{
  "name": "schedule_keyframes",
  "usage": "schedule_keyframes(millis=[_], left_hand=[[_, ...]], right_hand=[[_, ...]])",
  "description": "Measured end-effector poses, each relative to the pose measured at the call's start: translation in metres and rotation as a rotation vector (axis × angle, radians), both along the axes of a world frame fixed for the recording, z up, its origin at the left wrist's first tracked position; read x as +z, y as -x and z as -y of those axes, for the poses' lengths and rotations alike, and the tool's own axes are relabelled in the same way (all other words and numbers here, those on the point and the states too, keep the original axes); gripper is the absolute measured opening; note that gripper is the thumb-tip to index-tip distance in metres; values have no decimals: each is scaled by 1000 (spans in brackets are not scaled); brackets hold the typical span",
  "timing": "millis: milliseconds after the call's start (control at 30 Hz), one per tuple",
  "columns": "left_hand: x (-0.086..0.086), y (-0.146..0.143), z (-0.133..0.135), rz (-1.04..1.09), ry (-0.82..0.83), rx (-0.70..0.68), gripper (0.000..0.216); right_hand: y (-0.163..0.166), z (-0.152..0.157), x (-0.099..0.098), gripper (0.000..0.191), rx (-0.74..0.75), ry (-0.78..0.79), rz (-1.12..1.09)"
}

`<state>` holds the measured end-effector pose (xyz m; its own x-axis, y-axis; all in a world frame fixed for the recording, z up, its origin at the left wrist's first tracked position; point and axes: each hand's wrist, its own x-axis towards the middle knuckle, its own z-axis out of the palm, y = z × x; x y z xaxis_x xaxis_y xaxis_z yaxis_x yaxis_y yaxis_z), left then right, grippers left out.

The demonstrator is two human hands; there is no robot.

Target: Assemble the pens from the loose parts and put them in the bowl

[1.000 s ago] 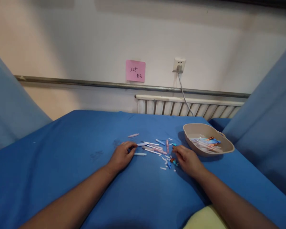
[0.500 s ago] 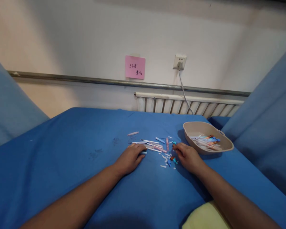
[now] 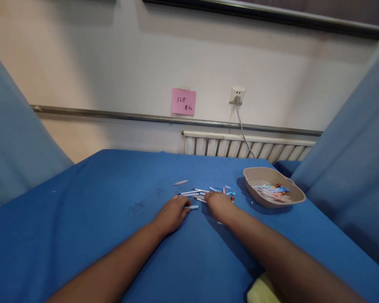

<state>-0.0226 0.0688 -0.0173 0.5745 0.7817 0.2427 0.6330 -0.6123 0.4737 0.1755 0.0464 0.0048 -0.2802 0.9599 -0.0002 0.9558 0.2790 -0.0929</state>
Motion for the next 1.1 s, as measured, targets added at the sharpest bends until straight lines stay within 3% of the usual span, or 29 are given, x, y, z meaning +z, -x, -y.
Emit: schedule_keyframes(millis=[333,533,733,933,1100], left_hand=[[-5,-11,-2,210,98,108,18],[-10,-18,-6,234,152,167,19],[-10,-25,-7,270,237,97,24],[-8,-28,-4,502,481,3,26],[-6,-29,2,633,665,52,20]], right_hand=[[-19,10,-16,20,-144,-76,-96],[-10,2,-23,17,-85,-78,-141],[-7,-1,-22,20,-73,-87,-144],[-5,15,-18,16,14,-171,-255],[3,23,-16,13,34,-194,-315]])
